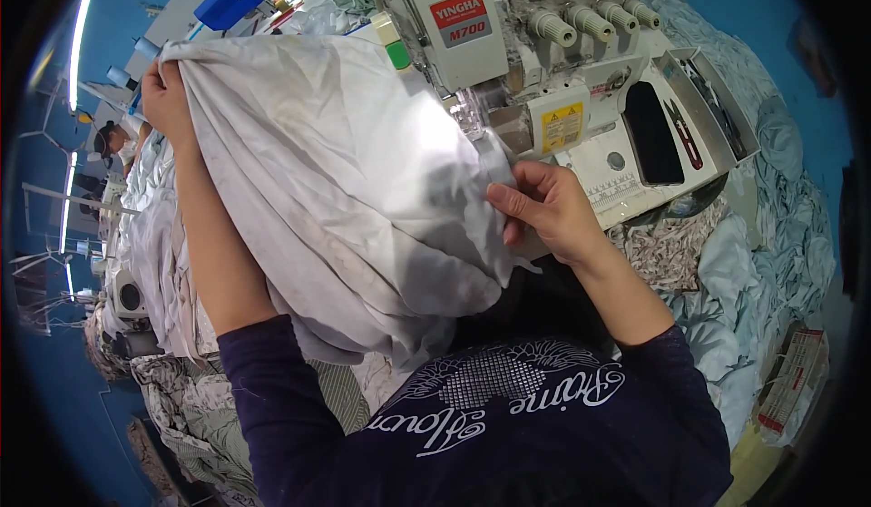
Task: Sewing fabric pieces together using an industrial sewing machine to create pillow covers.
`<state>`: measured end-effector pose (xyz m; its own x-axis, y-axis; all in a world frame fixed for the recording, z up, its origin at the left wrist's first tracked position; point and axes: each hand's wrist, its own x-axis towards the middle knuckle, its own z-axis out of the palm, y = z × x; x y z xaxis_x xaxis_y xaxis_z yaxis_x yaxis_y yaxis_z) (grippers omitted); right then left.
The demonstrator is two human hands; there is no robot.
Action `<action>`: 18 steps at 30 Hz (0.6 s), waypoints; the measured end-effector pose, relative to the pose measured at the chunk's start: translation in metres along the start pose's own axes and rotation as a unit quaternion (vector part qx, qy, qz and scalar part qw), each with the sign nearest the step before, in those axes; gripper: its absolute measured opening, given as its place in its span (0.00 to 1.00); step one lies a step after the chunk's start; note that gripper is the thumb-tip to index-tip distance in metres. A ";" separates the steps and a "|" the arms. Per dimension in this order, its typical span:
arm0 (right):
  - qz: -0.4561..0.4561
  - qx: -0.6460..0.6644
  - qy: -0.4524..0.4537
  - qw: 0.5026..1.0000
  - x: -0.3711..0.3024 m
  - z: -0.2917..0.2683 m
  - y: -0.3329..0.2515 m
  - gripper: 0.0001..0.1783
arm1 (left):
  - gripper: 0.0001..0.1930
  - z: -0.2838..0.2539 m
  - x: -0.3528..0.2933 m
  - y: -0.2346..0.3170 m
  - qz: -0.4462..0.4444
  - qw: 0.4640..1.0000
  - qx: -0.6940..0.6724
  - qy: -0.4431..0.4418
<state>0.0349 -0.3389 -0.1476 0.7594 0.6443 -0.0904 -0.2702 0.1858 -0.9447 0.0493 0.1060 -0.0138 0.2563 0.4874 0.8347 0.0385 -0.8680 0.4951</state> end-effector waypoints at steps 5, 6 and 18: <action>0.005 -0.004 -0.001 1.000 0.000 0.000 0.001 0.12 | 0.18 -0.003 0.040 -0.008 0.028 0.995 0.094 0.014; 0.002 -0.003 -0.008 1.000 0.000 0.001 0.000 0.12 | 0.17 -0.007 0.047 -0.012 0.040 0.992 0.121 0.023; 0.014 0.024 0.053 0.998 -0.001 0.007 0.003 0.11 | 0.24 0.014 -0.107 0.055 0.169 0.972 -0.020 -0.161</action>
<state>0.0292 -0.3341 -0.1486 0.8089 0.5680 -0.1516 -0.3183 0.2064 -0.9252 0.0378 0.0044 -0.0791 0.5362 0.1139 0.8363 -0.1366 -0.9661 0.2192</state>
